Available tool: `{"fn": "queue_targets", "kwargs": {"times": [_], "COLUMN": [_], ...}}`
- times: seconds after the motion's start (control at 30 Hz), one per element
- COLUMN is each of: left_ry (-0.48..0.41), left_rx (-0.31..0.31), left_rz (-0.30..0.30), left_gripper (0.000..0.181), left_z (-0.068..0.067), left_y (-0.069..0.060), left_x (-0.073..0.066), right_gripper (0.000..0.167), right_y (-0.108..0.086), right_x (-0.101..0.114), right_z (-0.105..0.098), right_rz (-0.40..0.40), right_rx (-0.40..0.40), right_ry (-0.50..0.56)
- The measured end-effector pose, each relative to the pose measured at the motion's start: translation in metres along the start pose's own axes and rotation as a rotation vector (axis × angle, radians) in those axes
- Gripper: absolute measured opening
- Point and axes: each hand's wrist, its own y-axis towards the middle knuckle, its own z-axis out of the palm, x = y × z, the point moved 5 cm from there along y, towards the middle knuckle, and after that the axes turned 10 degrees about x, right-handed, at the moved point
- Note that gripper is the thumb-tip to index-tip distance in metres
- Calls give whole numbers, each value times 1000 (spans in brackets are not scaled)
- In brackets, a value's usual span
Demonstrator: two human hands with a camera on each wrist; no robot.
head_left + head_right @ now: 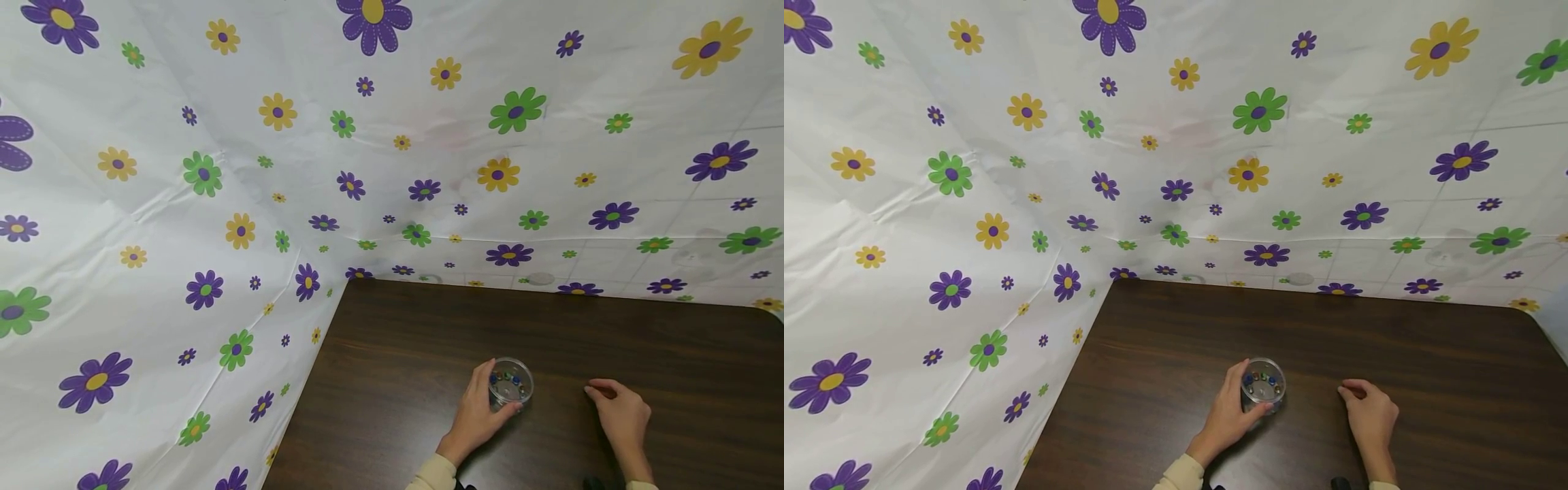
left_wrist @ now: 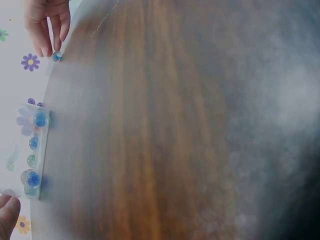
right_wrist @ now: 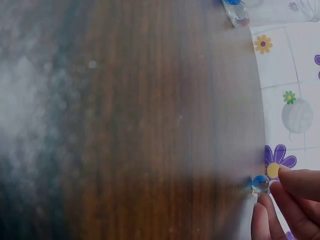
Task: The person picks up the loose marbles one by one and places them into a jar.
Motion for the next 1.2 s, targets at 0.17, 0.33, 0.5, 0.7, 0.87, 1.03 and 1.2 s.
{"fn": "queue_targets", "kwargs": {"times": [0.17,0.33,0.5,0.7,0.87,1.03,1.2], "left_ry": [-3,-2,-1,0,2,-1,-3], "left_rx": [-2,-3,-12,-17,-19,-17,-16], "left_rz": [-3,2,12,16,20,19,13], "left_gripper": [86,85,85,85,85,85,84], "left_z": [1,1,1,2,2,3,3], "left_y": [0,-1,0,0,1,0,0], "left_x": [1,0,0,1,2,2,2], "right_gripper": [14,14,14,14,15,16,14], "right_y": [1,1,2,2,1,-1,-3], "right_x": [0,0,1,3,4,5,8], "right_z": [3,7,11,14,16,16,17], "right_rz": [-18,-26,-34,-61,-75,-55,-51], "right_rx": [-1,25,59,85,116,131,122], "right_ry": [-2,-19,-29,-71,-84,-78,-73]}}
